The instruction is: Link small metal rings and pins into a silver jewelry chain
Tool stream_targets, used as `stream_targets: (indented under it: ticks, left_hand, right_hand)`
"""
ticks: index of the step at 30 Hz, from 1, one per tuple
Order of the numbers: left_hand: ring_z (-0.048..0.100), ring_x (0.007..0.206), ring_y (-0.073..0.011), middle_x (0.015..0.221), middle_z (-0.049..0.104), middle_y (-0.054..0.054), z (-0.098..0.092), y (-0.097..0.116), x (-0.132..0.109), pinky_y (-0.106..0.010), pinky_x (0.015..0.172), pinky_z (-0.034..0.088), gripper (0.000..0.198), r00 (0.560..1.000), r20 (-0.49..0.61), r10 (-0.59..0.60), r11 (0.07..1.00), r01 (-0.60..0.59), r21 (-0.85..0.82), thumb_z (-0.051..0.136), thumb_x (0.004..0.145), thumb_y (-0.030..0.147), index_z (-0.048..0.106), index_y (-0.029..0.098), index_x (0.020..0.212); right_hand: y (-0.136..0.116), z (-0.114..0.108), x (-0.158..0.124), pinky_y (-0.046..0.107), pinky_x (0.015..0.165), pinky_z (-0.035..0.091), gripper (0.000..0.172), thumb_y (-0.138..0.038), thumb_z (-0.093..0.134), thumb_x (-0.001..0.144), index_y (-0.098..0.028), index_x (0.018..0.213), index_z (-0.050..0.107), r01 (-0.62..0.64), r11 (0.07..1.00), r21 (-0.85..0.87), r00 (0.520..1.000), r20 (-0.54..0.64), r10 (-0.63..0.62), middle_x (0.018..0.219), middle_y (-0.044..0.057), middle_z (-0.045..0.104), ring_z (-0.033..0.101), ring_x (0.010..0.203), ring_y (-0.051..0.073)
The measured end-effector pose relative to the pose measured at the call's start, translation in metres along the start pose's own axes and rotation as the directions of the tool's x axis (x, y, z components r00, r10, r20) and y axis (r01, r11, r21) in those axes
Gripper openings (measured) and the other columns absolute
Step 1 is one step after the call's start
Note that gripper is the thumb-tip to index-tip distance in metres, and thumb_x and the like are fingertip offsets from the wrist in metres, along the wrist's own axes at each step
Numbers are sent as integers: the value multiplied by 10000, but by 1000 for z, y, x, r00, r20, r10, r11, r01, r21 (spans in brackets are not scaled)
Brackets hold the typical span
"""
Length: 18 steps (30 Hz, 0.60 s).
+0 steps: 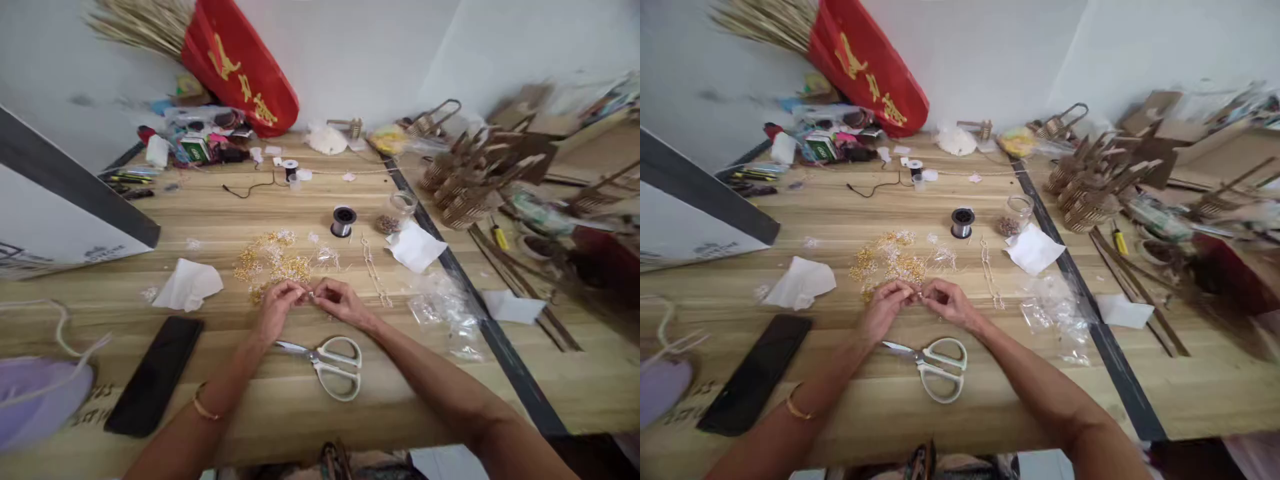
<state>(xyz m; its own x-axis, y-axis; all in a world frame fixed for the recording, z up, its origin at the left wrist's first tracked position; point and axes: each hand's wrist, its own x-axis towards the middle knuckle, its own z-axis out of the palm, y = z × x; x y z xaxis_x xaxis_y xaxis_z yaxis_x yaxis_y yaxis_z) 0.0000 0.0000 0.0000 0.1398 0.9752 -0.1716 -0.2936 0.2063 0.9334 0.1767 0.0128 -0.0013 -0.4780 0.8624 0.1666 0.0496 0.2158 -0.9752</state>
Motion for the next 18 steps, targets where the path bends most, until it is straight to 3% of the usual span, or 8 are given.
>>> stream_targets:
  ticks: [5, 10, 14, 18]
  left_hand:
    - [577, 675, -125, 811, 670, -39, 3, 5, 1, -266, 669, 446, 95, 999, 7, -42, 994, 42, -100, 682, 668, 187, 628, 127, 618]
    - [577, 643, -113, 753, 676, -38, 5, 7, 0, -244, 643, 435, 82, 995, 34, -96, 975, 101, -197, 707, 635, 165, 640, 119, 618]
    - [570, 637, -110, 728, 678, -43, 5, 8, 0, -237, 634, 431, 81, 991, 79, -107, 967, 122, -223, 713, 631, 161, 648, 115, 618]
    - [564, 636, -111, 707, 670, -41, 5, 9, 0, -235, 627, 425, 92, 983, 124, -137, 961, 162, -224, 716, 632, 164, 643, 115, 606]
  right_hand:
    - [2, -1, 0, 195, 508, 328, 203, -336, 616, 817, -140, 794, 569, 48, 998, -47, 999, 12, -48, 704, -4, 515, 429, 576, 79]
    - [5, 1, -1, 198, 501, 344, 145, -283, 588, 840, -142, 804, 591, 162, 964, -209, 987, 14, -163, 721, 12, 528, 450, 578, 87]
    - [8, 1, -2, 212, 532, 370, 104, -245, 571, 854, -147, 835, 601, 258, 912, -319, 964, 27, -263, 729, 20, 523, 477, 618, 105]
    - [10, 1, -3, 217, 538, 377, 101, -243, 560, 866, -151, 848, 596, 286, 888, -362, 957, 52, -287, 739, 22, 522, 480, 623, 108]
